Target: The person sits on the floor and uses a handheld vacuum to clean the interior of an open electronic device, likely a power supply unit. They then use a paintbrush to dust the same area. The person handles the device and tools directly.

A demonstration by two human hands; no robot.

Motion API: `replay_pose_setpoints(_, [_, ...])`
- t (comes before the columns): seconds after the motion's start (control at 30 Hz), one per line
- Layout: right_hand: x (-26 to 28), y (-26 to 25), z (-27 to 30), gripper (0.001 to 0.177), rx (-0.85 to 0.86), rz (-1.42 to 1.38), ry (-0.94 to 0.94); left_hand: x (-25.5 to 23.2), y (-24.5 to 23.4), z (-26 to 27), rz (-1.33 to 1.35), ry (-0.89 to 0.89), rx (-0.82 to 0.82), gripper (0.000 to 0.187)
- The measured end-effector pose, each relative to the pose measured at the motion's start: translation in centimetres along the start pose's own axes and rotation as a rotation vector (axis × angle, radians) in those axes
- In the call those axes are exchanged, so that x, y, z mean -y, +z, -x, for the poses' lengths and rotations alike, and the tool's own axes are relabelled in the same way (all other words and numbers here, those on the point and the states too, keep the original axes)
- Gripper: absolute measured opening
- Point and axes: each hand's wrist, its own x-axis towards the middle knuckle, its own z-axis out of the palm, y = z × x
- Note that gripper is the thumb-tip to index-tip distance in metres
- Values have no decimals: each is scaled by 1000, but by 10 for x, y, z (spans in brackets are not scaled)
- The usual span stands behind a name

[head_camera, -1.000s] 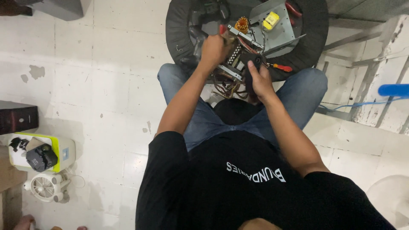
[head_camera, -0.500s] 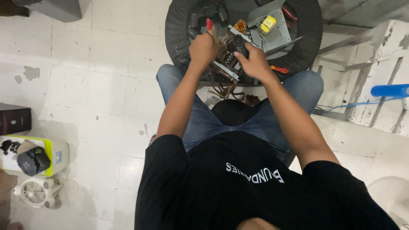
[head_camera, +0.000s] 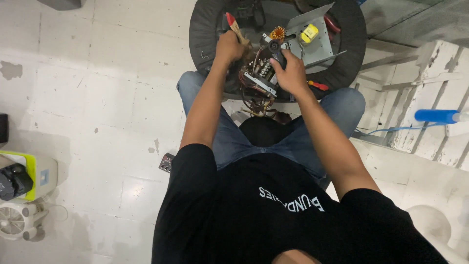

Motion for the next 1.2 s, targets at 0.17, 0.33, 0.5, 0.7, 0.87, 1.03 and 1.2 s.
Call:
replay_pose_setpoints(0.17, [-6, 4, -1, 47, -55, 113, -92, 4, 40, -17, 164, -16, -263, 47])
replay_pose_setpoints(0.33, [6, 1, 0, 46, -18, 127, -68, 4, 7, 14, -123, 47, -166, 34])
replay_pose_setpoints(0.5, [9, -1, -2, 48, -7, 143, -41, 35, -12, 26, -198, -4, -52, 39])
replay_pose_setpoints(0.7, [1, -3, 3, 44, -14, 82, -12, 21, 40, 10, -31, 0, -315, 45])
replay_pose_setpoints(0.87, [-5, 1, 4, 48, -29, 52, -30, 17, 28, 16, 7, 55, -224, 47])
replay_pose_setpoints(1.03, [-1, 4, 6, 53, -14, 59, -20, 8, -13, 15, -254, -27, 12, 54])
replay_pose_setpoints(1.2, [0, -1, 6, 55, 9, 74, -5, 12, 7, 1, -87, 42, -82, 42])
